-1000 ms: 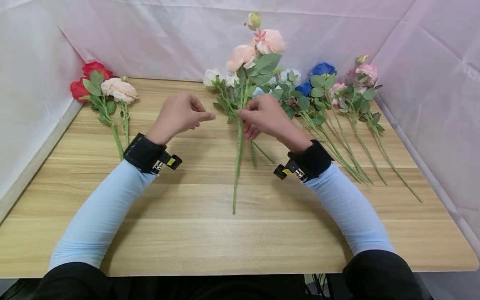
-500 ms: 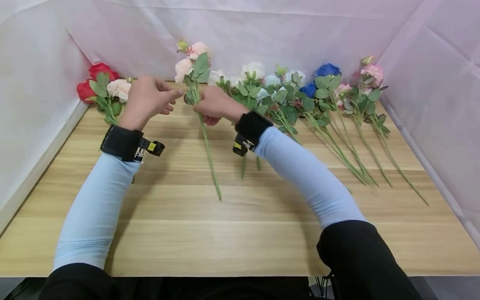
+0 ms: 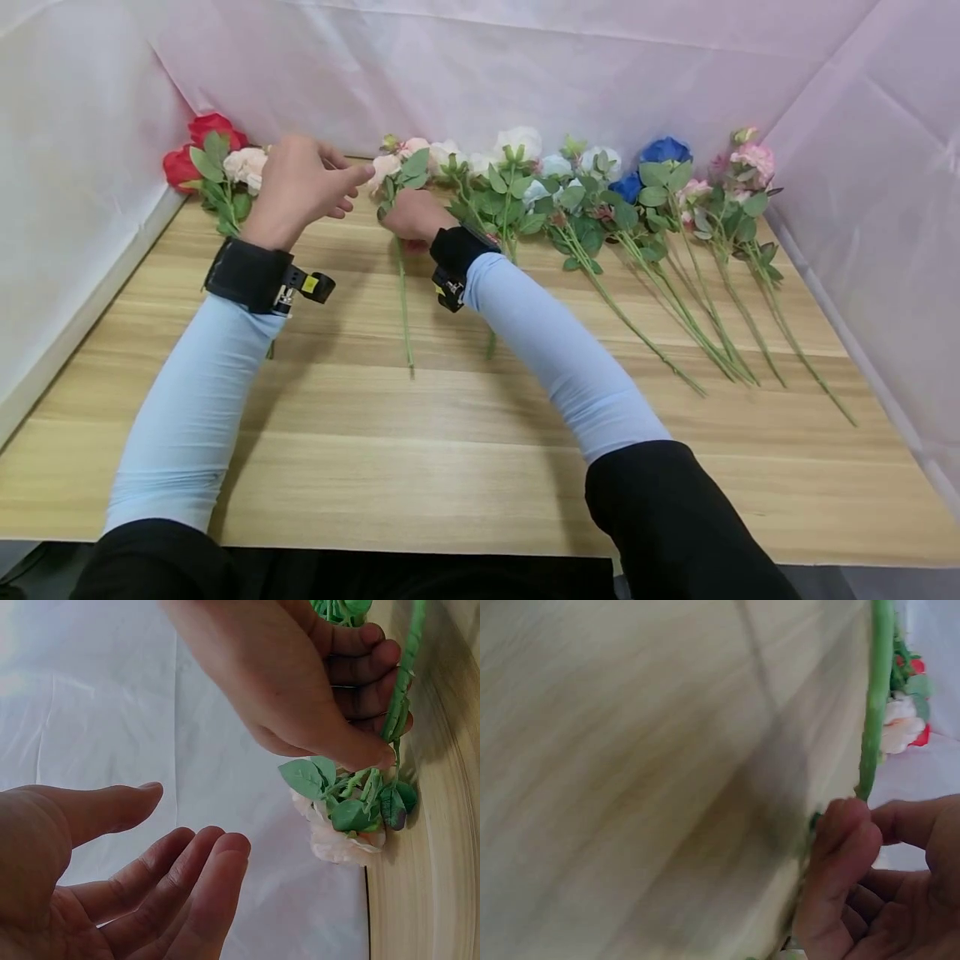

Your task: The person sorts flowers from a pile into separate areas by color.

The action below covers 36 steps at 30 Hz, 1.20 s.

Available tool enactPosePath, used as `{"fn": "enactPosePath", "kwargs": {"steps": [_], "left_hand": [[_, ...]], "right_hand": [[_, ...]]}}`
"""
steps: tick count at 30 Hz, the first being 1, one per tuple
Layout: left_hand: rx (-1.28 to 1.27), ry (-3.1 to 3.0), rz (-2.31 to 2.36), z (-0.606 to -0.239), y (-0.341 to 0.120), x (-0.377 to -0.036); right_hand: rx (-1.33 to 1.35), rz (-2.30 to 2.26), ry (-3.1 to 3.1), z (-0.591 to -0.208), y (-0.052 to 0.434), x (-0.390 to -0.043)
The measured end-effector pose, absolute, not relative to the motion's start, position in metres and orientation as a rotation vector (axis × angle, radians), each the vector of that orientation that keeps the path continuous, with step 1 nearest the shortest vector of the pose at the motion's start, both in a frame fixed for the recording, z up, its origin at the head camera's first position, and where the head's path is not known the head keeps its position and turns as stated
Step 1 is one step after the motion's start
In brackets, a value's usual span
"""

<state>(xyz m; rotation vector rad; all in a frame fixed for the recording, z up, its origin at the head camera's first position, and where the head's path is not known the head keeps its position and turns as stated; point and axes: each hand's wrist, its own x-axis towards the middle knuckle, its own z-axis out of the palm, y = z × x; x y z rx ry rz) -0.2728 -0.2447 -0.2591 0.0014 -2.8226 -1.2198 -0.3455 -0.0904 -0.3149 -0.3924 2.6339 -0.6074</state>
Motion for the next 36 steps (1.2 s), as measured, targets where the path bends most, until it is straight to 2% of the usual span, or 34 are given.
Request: {"fn": "enactPosePath", "kwargs": {"steps": [13,20,26,36], "left_hand": [[0.003,-2.867,-1.164,-0.260,-0.235,-0.274],[-0.024,-2.854,-1.145,-0.265,-0.235,-0.272],[-0.067,-2.877,-1.144,-0.265,-0.232,-0.270],[-0.260,-3.037,-1.056,-0.256,-0.215,-0.262]], "right_hand": [[-0.357,-0.460,2.763,-0.324,-0.077,-0.346],[-0.474,-0.556,2.729,-0.313,-0.062,-0.348],[-0.673,-0.683,2.668,-0.290,-0.027,-0.343],[-0.702,-0.961,2.612,-0.270,0.061,-0.302]]}}
